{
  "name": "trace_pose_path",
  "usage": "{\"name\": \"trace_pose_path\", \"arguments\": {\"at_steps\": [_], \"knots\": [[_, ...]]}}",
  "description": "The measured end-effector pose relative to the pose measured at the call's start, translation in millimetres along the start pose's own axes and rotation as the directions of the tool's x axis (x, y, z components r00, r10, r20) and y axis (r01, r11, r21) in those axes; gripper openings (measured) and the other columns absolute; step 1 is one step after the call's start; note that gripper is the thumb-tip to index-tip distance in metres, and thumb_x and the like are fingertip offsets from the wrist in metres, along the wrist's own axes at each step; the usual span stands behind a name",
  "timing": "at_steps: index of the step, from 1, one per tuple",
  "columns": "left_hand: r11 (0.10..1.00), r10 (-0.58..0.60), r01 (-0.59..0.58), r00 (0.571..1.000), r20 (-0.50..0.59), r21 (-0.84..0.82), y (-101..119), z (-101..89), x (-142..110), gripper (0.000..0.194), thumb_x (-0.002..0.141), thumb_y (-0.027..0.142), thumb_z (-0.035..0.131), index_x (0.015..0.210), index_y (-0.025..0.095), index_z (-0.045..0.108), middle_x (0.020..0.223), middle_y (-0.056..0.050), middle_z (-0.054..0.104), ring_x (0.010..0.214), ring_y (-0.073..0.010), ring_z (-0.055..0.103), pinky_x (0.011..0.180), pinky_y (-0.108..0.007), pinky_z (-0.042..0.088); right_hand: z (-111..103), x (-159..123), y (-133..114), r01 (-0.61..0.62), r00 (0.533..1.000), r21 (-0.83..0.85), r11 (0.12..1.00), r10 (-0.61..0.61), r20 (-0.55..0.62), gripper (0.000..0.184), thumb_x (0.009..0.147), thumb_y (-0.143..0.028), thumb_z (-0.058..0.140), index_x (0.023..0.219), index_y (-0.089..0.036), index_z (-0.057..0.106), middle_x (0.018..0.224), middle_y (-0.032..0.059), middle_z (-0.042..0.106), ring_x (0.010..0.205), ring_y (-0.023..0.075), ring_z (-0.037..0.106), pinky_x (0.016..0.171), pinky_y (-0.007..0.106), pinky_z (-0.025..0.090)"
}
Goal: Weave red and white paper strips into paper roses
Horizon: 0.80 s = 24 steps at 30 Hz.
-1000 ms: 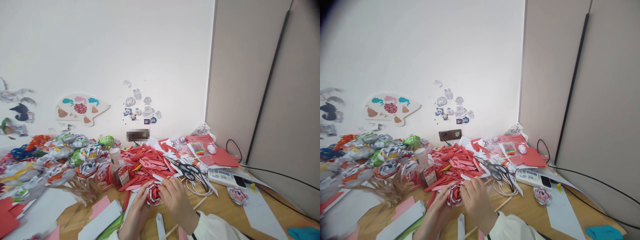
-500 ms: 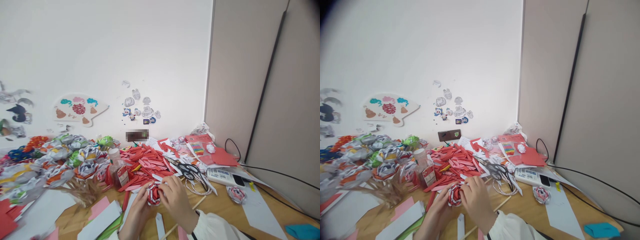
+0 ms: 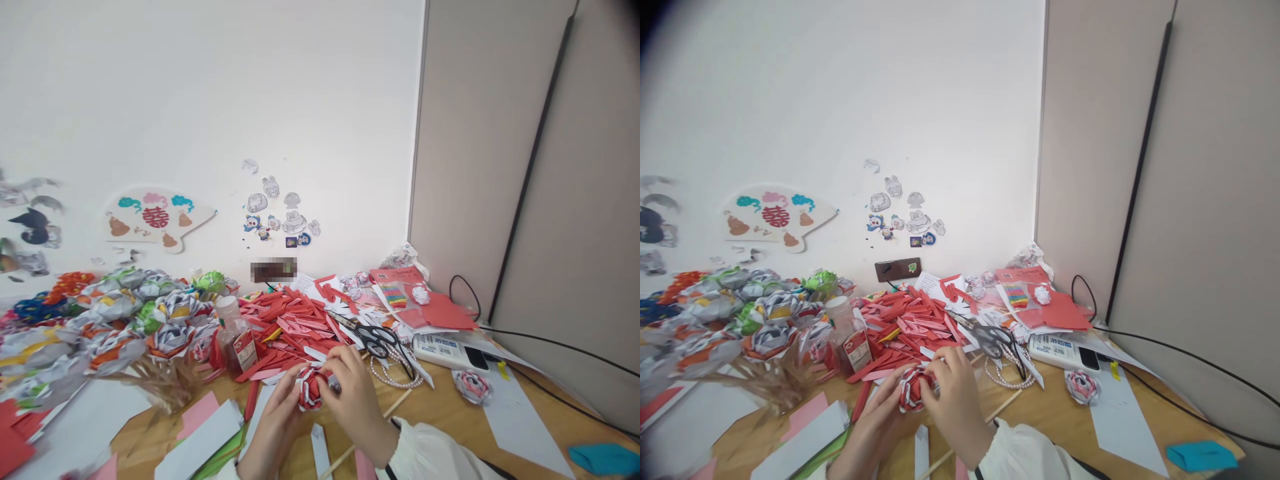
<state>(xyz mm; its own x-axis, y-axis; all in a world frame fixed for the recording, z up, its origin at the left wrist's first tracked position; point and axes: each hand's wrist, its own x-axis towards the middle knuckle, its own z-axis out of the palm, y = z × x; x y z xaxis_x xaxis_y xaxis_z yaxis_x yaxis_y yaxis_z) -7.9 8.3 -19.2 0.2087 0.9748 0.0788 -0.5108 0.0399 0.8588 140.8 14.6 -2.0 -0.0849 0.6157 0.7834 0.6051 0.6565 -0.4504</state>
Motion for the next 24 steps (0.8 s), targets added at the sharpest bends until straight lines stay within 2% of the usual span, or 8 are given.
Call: {"name": "trace_pose_path", "arguments": {"at_steps": [5, 11, 17, 24], "knots": [[0.999, -0.005, 0.007, 0.999, 0.036, -0.053, -0.9, 0.1, -1.1, 0.027, 0.081, 0.025, 0.059, 0.108, 0.024, 0.062, 0.117, -0.007, 0.062, 0.116, -0.0259, 0.05, 0.095, -0.038, 0.039, 0.0, -0.1, -1.3, -0.014, 1.0, 0.075, 0.997, 0.013, 0.016, 0.013, 0.074, -0.006, 0.056, 0.074, -0.02, 0.054, 0.085, 0.0026, 0.052, 0.082, 0.0186, 0.049, 0.072, 0.032, 0.04], [0.994, 0.044, -0.041, 0.999, 0.024, -0.106, 5.8, 6.6, -2.4, 0.025, 0.079, 0.026, 0.061, 0.104, 0.024, 0.064, 0.114, -0.006, 0.063, 0.114, -0.0246, 0.05, 0.097, -0.036, 0.038, -4.1, 1.2, 0.2, 0.026, 0.999, 0.128, 0.991, -0.03, 0.03, 0.016, 0.074, -0.007, 0.058, 0.083, -0.02, 0.056, 0.09, 0.0034, 0.053, 0.086, 0.0184, 0.05, 0.075, 0.032, 0.041], [0.995, 0.062, -0.061, 0.998, 0.006, -0.083, 6.2, 6.3, -2.7, 0.027, 0.08, 0.026, 0.06, 0.106, 0.025, 0.063, 0.118, -0.006, 0.061, 0.116, -0.025, 0.049, 0.097, -0.037, 0.037, -6.2, 0.7, -0.6, 0.096, 0.995, 0.046, 0.994, -0.097, 0.022, 0.012, 0.077, -0.008, 0.056, 0.08, -0.019, 0.056, 0.087, 0.0034, 0.054, 0.082, 0.0189, 0.049, 0.071, 0.033, 0.04], [0.997, 0.056, -0.057, 0.998, -0.019, -0.06, 6.1, 7.9, -3.4, 0.025, 0.08, 0.026, 0.06, 0.105, 0.026, 0.063, 0.115, -0.004, 0.062, 0.113, -0.0226, 0.05, 0.094, -0.033, 0.039, -7.6, 1.7, -3.4, 0.201, 0.978, -0.075, 0.977, -0.195, 0.08, 0.015, 0.086, -0.01, 0.046, 0.086, -0.019, 0.058, 0.09, 0.0046, 0.057, 0.08, 0.0188, 0.048, 0.07, 0.033, 0.041]]}}
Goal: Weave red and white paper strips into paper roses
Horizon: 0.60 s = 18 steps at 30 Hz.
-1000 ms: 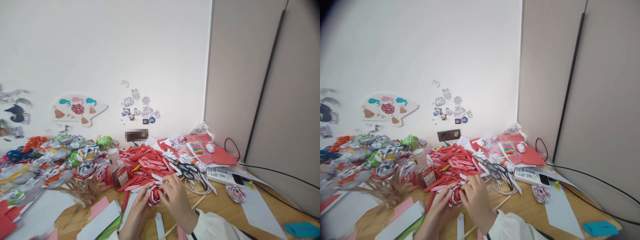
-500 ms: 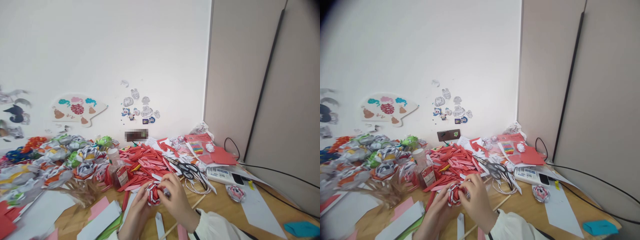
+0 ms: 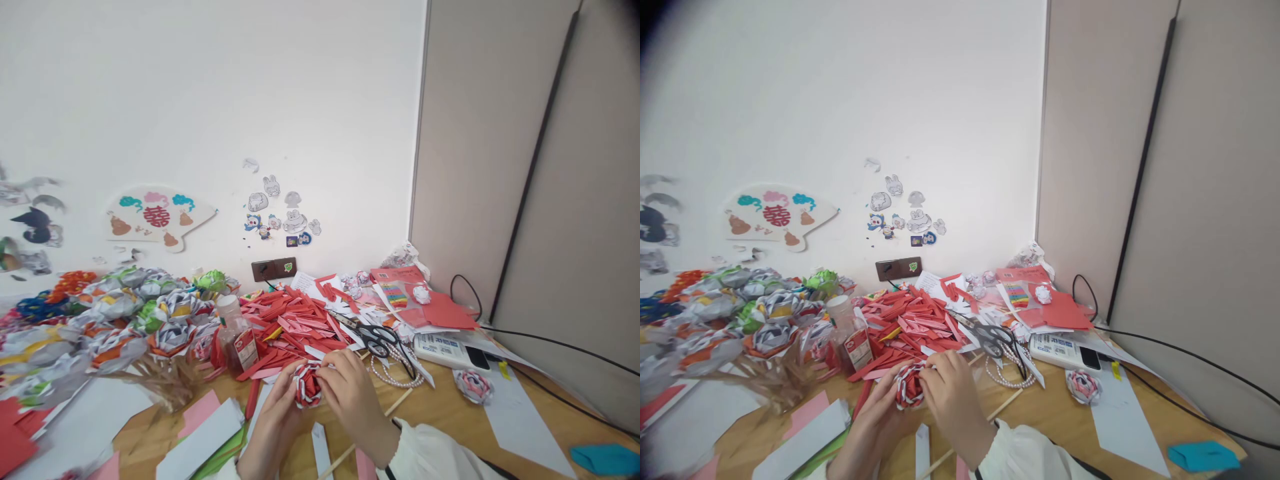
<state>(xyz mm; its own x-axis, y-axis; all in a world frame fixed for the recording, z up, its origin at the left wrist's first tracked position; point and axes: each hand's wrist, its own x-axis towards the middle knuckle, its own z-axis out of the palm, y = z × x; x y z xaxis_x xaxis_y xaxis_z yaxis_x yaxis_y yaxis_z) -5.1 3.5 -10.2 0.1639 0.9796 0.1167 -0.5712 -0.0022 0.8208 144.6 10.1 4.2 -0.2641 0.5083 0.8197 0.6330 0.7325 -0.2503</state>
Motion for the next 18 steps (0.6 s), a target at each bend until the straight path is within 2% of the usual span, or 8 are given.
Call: {"name": "trace_pose_path", "arguments": {"at_steps": [5, 11, 18], "knots": [[0.999, -0.001, 0.001, 1.0, 0.004, -0.051, 4.9, 4.3, 0.1, 0.026, 0.077, 0.027, 0.064, 0.103, 0.025, 0.065, 0.111, -0.005, 0.064, 0.11, -0.0229, 0.052, 0.095, -0.034, 0.038, -6.2, 0.5, 1.4, 0.002, 0.999, 0.067, 0.998, 0.002, -0.048, 0.014, 0.087, -0.014, 0.047, 0.092, -0.021, 0.058, 0.091, 0.0048, 0.057, 0.082, 0.0186, 0.049, 0.072, 0.033, 0.042], [0.999, 0.002, -0.002, 1.0, 0.014, -0.045, 6.6, 2.3, -0.4, 0.03, 0.079, 0.026, 0.061, 0.109, 0.024, 0.063, 0.112, -0.008, 0.064, 0.109, -0.0254, 0.054, 0.093, -0.038, 0.04, -8.4, 2.2, 7.0, 0.1, 0.993, 0.061, 0.993, -0.104, 0.062, 0.01, 0.082, -0.014, 0.056, 0.086, -0.021, 0.06, 0.096, 0.0041, 0.057, 0.085, 0.0192, 0.049, 0.073, 0.034, 0.041], [1.0, 0.005, -0.005, 1.0, 0.021, -0.011, 2.9, -1.0, 0.7, 0.024, 0.08, 0.025, 0.059, 0.104, 0.024, 0.064, 0.112, -0.006, 0.063, 0.108, -0.0243, 0.053, 0.092, -0.036, 0.041, -4.6, 2.8, 8.3, 0.12, 0.991, 0.023, 0.992, -0.121, 0.059, 0.008, 0.084, -0.014, 0.053, 0.081, -0.02, 0.058, 0.091, 0.0034, 0.058, 0.081, 0.0184, 0.047, 0.069, 0.032, 0.04]]}}
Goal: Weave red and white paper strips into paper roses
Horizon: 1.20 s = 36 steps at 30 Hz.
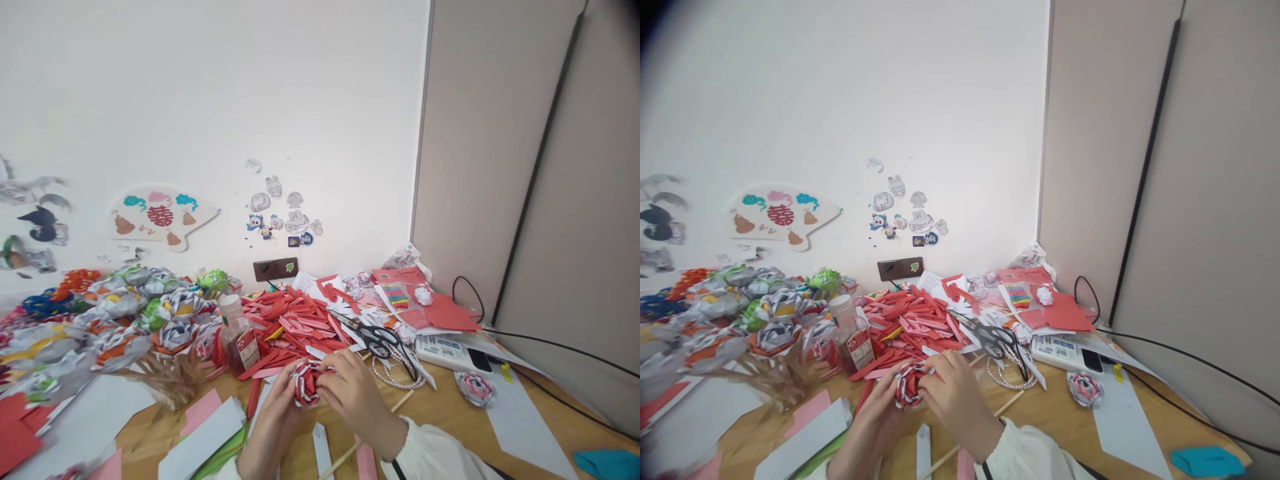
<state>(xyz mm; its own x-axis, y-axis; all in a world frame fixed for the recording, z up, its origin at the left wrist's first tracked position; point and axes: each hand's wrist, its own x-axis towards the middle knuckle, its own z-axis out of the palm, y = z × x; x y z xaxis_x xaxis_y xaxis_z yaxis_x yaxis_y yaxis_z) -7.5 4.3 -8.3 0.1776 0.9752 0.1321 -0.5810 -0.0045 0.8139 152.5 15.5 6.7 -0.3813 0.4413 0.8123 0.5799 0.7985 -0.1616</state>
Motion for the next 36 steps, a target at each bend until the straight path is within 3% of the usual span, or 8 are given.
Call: {"name": "trace_pose_path", "arguments": {"at_steps": [6, 14, 20, 27, 31, 36], "knots": [[1.0, 0.029, -0.029, 0.999, -0.021, 0.01, -2, -1.0, 2, 0.023, 0.077, 0.026, 0.063, 0.1, 0.023, 0.065, 0.107, -0.005, 0.064, 0.105, -0.0237, 0.054, 0.087, -0.032, 0.042, 1, 1, -3, 0.02, 1.0, -0.006, 1.0, -0.02, -0.012, 0.017, 0.09, -0.014, 0.044, 0.08, -0.019, 0.057, 0.084, 0.0026, 0.059, 0.076, 0.0169, 0.047, 0.068, 0.031, 0.039], [1.0, -0.002, 0.001, 1.0, 0.026, 0.023, -4, -0.2, 1, 0.023, 0.082, 0.027, 0.058, 0.104, 0.024, 0.062, 0.109, -0.005, 0.063, 0.092, -0.0187, 0.058, 0.075, -0.028, 0.044, 6, 0, -3, 0.003, 0.999, -0.006, 1.0, -0.003, -0.042, 0.015, 0.087, -0.016, 0.05, 0.074, -0.02, 0.055, 0.081, 0.0012, 0.058, 0.074, 0.0161, 0.047, 0.066, 0.03, 0.039], [0.994, -0.027, 0.03, 0.999, 0.034, -0.103, 1, 3.1, 0, 0.024, 0.081, 0.023, 0.059, 0.104, 0.024, 0.064, 0.106, -0.005, 0.066, 0.095, -0.02, 0.059, 0.085, -0.034, 0.045, -2, -1, -2, 0.011, 1.0, 0.055, 0.998, -0.01, -0.016, 0.005, 0.087, -0.022, 0.052, 0.085, -0.02, 0.057, 0.089, 0.0033, 0.059, 0.081, 0.0178, 0.049, 0.072, 0.032, 0.041], [0.958, -0.08, 0.096, 0.994, 0.069, -0.272, 6, -10.9, 6, 0.034, 0.086, 0.027, 0.051, 0.118, 0.036, 0.054, 0.108, -0.001, 0.069, 0.101, -0.0219, 0.061, 0.094, -0.044, 0.041, -10, 0, 1, -0.086, 0.975, 0.106, 0.991, 0.106, -0.197, 0.016, 0.089, -0.018, 0.041, 0.087, -0.021, 0.057, 0.083, 0.0037, 0.058, 0.079, 0.0183, 0.052, 0.07, 0.033, 0.043], [0.955, -0.018, 0.03, 0.999, 0.043, -0.296, 5, -18.2, 9, 0.033, 0.085, 0.021, 0.051, 0.114, 0.033, 0.059, 0.112, -0.001, 0.068, 0.104, -0.0203, 0.06, 0.097, -0.041, 0.04, -2, -1, 3, -0.121, 0.967, 0.129, 0.984, 0.146, -0.21, 0.015, 0.088, -0.016, 0.043, 0.086, -0.021, 0.056, 0.082, 0.0034, 0.057, 0.078, 0.0183, 0.052, 0.068, 0.033, 0.044], [0.957, 0.0, 0.012, 0.999, 0.042, -0.29, 7, -14.7, 9, 0.028, 0.083, 0.023, 0.056, 0.109, 0.032, 0.063, 0.113, 0.0, 0.067, 0.108, -0.0194, 0.058, 0.098, -0.037, 0.039, 9, -5, 4, -0.162, 0.972, 0.184, 0.97, 0.189, -0.142, 0.012, 0.088, -0.017, 0.044, 0.085, -0.02, 0.056, 0.082, 0.0035, 0.056, 0.079, 0.0185, 0.052, 0.068, 0.031, 0.043]]}}
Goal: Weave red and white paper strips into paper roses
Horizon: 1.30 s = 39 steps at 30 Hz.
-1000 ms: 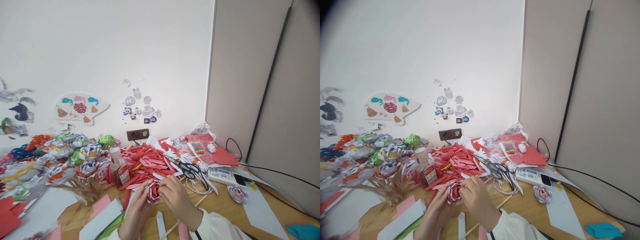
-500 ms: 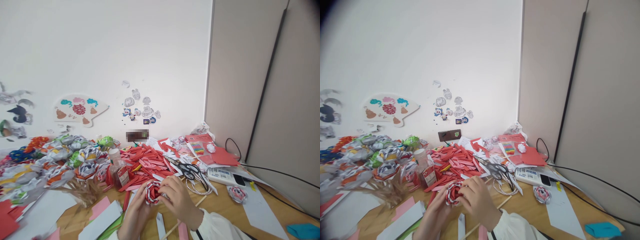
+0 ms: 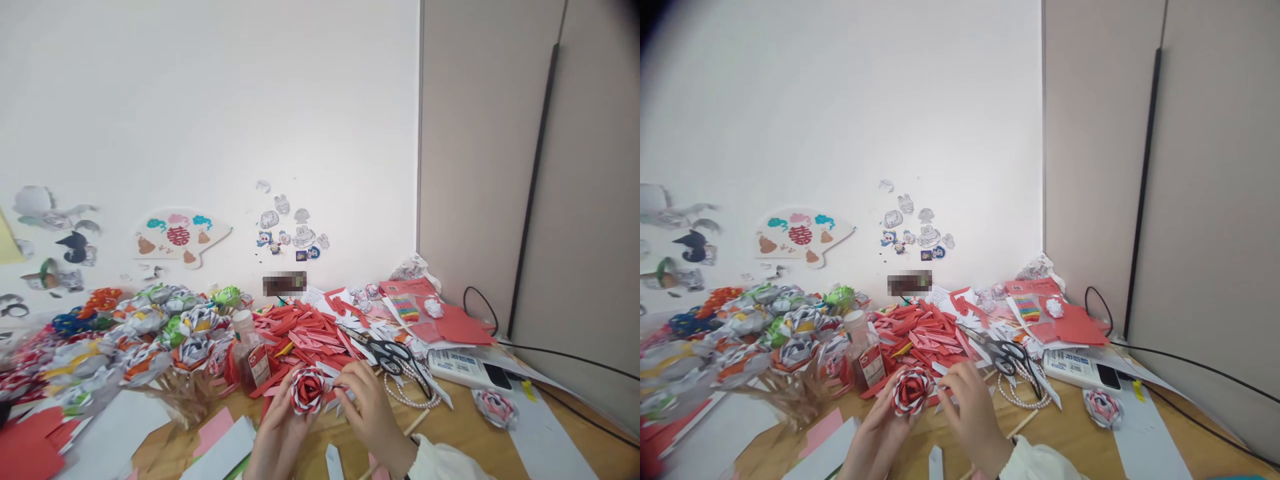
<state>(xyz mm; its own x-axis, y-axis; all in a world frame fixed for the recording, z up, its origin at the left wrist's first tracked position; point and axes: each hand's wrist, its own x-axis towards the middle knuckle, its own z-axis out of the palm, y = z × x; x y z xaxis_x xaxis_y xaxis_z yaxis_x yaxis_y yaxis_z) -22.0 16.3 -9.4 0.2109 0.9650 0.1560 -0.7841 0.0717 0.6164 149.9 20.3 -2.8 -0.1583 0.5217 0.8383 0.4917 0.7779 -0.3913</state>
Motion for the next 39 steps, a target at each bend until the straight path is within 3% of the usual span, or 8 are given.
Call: {"name": "trace_pose_path", "arguments": {"at_steps": [6, 8, 12, 17, 20, 31, 35, 39], "knots": [[0.998, -0.055, 0.053, 0.998, -0.04, -0.047, 12, 0.4, 1, 0.018, 0.077, 0.036, 0.064, 0.088, 0.024, 0.069, 0.087, -0.002, 0.073, 0.079, -0.0199, 0.067, 0.072, -0.032, 0.05, 6, -2, 6, -0.053, 0.997, 0.002, 0.999, 0.053, 0.049, 0.009, 0.087, -0.017, 0.046, 0.087, -0.02, 0.054, 0.084, 0.0036, 0.056, 0.081, 0.0191, 0.052, 0.069, 0.032, 0.044], [0.998, -0.049, 0.047, 0.998, -0.051, -0.035, 17, 3.0, 1, 0.021, 0.076, 0.04, 0.064, 0.083, 0.021, 0.069, 0.074, -0.002, 0.072, 0.067, -0.0182, 0.066, 0.061, -0.029, 0.049, 7, -3, 8, -0.054, 0.997, -0.005, 0.999, 0.054, 0.061, 0.008, 0.087, -0.017, 0.046, 0.087, -0.02, 0.054, 0.084, 0.0034, 0.056, 0.081, 0.0192, 0.052, 0.069, 0.032, 0.044], [0.999, -0.025, 0.024, 0.998, -0.051, -0.022, 25, 12.0, 0, 0.028, 0.077, 0.044, 0.06, 0.08, 0.018, 0.066, 0.07, -0.004, 0.069, 0.056, -0.0159, 0.061, 0.052, -0.027, 0.046, 11, -6, 12, -0.027, 0.996, -0.023, 0.999, 0.029, 0.09, 0.01, 0.088, -0.017, 0.045, 0.086, -0.02, 0.054, 0.083, 0.0034, 0.056, 0.08, 0.0192, 0.053, 0.068, 0.032, 0.044], [0.999, 0.037, -0.039, 0.954, -0.297, 0.001, 38, 9.3, 1, 0.025, 0.088, 0.034, 0.045, 0.084, 0.016, 0.061, 0.072, -0.006, 0.07, 0.061, -0.0198, 0.066, 0.05, -0.028, 0.048, 16, -11, 17, -0.017, 0.989, -0.049, 0.999, 0.024, 0.146, 0.009, 0.087, -0.017, 0.047, 0.085, -0.02, 0.055, 0.085, 0.0035, 0.056, 0.081, 0.0198, 0.053, 0.069, 0.032, 0.044], [0.996, 0.086, -0.09, 0.932, -0.352, 0.006, 44, 1.5, 4, 0.026, 0.092, 0.028, 0.037, 0.085, 0.018, 0.059, 0.073, -0.005, 0.071, 0.064, -0.0185, 0.068, 0.057, -0.03, 0.051, 17, -13, 19, -0.06, 0.979, -0.058, 0.997, 0.07, 0.193, 0.009, 0.086, -0.015, 0.049, 0.086, -0.021, 0.055, 0.087, 0.0034, 0.057, 0.083, 0.02, 0.053, 0.071, 0.032, 0.044], [0.989, 0.144, -0.15, 0.954, -0.262, -0.004, 39, -2.2, 3, 0.044, 0.081, 0.054, 0.049, 0.08, 0.012, 0.065, 0.071, -0.007, 0.069, 0.059, -0.0165, 0.063, 0.052, -0.026, 0.049, 37, -14, 7, -0.13, 0.975, 0.038, 0.991, 0.121, 0.184, 0.007, 0.081, -0.014, 0.053, 0.081, -0.02, 0.057, 0.082, 0.003, 0.058, 0.081, 0.0203, 0.054, 0.072, 0.031, 0.042], [0.98, 0.185, -0.196, 0.959, -0.214, -0.035, 27, 1.7, 5, 0.033, 0.078, 0.05, 0.057, 0.075, 0.017, 0.064, 0.072, -0.002, 0.069, 0.067, -0.0151, 0.063, 0.068, -0.028, 0.051, 52, -8, -15, -0.203, 0.97, 0.19, 0.961, 0.17, 0.175, 0.01, 0.077, -0.014, 0.059, 0.085, -0.02, 0.058, 0.086, 0.003, 0.059, 0.082, 0.019, 0.055, 0.072, 0.028, 0.043], [0.988, 0.143, -0.15, 0.977, -0.156, -0.036, 12, 5.5, 4, 0.026, 0.079, 0.041, 0.06, 0.084, 0.016, 0.067, 0.074, -0.002, 0.068, 0.075, -0.017, 0.064, 0.077, -0.032, 0.05, 62, -5, -27, -0.25, 0.967, 0.232, 0.94, 0.232, 0.104, 0.013, 0.071, -0.014, 0.066, 0.081, -0.02, 0.059, 0.083, 0.002, 0.06, 0.08, 0.0193, 0.056, 0.071, 0.027, 0.044]]}}
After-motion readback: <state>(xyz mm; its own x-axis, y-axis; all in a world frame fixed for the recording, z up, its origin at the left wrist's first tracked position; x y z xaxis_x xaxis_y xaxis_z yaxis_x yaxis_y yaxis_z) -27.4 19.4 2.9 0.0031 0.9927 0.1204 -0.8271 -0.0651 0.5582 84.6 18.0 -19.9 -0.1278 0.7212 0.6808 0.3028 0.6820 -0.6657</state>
